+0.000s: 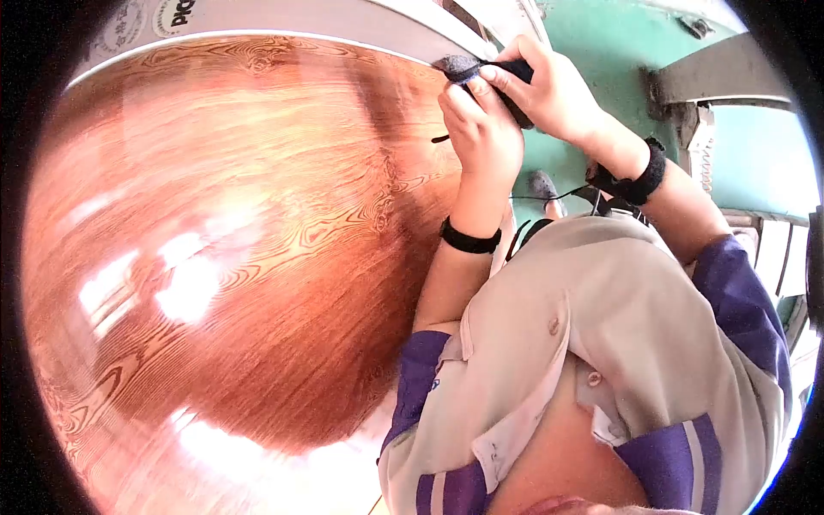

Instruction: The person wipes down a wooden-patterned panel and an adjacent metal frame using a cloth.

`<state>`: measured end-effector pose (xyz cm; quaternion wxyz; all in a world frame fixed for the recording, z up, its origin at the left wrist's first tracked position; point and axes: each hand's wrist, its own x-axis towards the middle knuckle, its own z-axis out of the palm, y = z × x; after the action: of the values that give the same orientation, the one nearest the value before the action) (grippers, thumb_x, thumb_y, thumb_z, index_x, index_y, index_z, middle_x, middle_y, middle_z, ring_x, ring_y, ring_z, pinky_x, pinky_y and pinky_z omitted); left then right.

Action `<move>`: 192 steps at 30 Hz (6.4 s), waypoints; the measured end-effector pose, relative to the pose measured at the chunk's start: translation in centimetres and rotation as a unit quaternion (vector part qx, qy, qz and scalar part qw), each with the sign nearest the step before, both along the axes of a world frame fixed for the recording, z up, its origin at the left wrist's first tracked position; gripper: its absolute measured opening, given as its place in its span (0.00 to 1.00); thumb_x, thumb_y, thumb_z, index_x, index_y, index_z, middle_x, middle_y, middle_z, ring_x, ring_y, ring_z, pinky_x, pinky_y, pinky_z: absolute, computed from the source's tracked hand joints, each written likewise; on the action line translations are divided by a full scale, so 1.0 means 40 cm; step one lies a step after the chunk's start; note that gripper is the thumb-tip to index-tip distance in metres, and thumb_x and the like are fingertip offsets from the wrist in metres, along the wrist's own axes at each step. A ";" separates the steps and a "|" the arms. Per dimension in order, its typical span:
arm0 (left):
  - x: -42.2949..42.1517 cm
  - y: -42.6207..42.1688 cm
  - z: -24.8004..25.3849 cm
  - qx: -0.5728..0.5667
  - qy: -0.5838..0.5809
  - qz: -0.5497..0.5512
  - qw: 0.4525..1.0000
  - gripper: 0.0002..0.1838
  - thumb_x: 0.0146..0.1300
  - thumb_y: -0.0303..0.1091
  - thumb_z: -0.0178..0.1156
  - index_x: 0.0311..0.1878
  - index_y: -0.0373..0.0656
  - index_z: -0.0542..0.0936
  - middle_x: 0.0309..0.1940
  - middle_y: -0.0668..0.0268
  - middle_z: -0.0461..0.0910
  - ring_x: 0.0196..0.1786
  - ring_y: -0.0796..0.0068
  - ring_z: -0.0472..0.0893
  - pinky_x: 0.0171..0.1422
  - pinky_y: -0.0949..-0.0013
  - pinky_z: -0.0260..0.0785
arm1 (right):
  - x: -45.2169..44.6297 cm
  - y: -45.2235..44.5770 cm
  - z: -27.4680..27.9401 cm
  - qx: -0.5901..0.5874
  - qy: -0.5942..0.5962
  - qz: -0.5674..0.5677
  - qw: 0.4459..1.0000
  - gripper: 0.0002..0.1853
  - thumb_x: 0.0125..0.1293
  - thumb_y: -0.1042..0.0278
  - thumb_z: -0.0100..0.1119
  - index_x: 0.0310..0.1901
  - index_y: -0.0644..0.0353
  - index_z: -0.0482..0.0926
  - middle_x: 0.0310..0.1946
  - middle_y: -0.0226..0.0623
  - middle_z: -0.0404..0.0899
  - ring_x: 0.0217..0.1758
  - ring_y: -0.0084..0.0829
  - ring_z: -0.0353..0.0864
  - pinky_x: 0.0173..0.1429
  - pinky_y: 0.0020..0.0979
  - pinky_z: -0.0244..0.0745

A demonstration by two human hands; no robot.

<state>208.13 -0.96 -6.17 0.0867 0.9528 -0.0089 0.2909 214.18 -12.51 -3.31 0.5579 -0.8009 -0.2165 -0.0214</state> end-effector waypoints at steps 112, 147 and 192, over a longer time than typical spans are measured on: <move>0.007 0.004 0.067 -0.186 -0.104 -0.016 0.977 0.23 0.59 0.23 0.63 0.57 0.35 0.69 0.47 0.45 0.74 0.50 0.43 0.76 0.55 0.50 0.70 | 0.054 -0.049 0.084 -0.149 -0.129 0.127 0.972 0.17 0.63 0.73 0.58 0.54 0.59 0.73 0.42 0.55 0.81 0.44 0.57 0.82 0.47 0.49 0.77; 0.109 0.086 0.748 -0.181 -0.419 -0.008 0.890 0.17 0.65 0.25 0.59 0.57 0.38 0.75 0.48 0.48 0.76 0.49 0.44 0.79 0.54 0.54 0.73 | 0.075 0.088 0.736 -0.012 -0.511 0.026 0.859 0.28 0.61 0.76 0.62 0.65 0.64 0.70 0.47 0.61 0.75 0.46 0.61 0.78 0.51 0.49 0.77; 0.116 0.172 1.104 -0.095 -0.429 0.014 0.898 0.42 0.57 0.31 0.67 0.75 0.43 0.60 0.61 0.38 0.61 0.53 0.34 0.77 0.56 0.49 0.75 | 0.213 0.269 1.519 -0.074 -0.763 -0.215 0.606 0.14 0.64 0.61 0.64 0.51 0.46 0.82 0.45 0.42 0.74 0.53 0.45 0.77 0.54 0.40 0.77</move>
<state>212.79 5.91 37.97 0.1604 0.7230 -0.0042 0.6720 222.69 -1.75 57.46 0.1085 -0.5567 -0.3860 -0.7275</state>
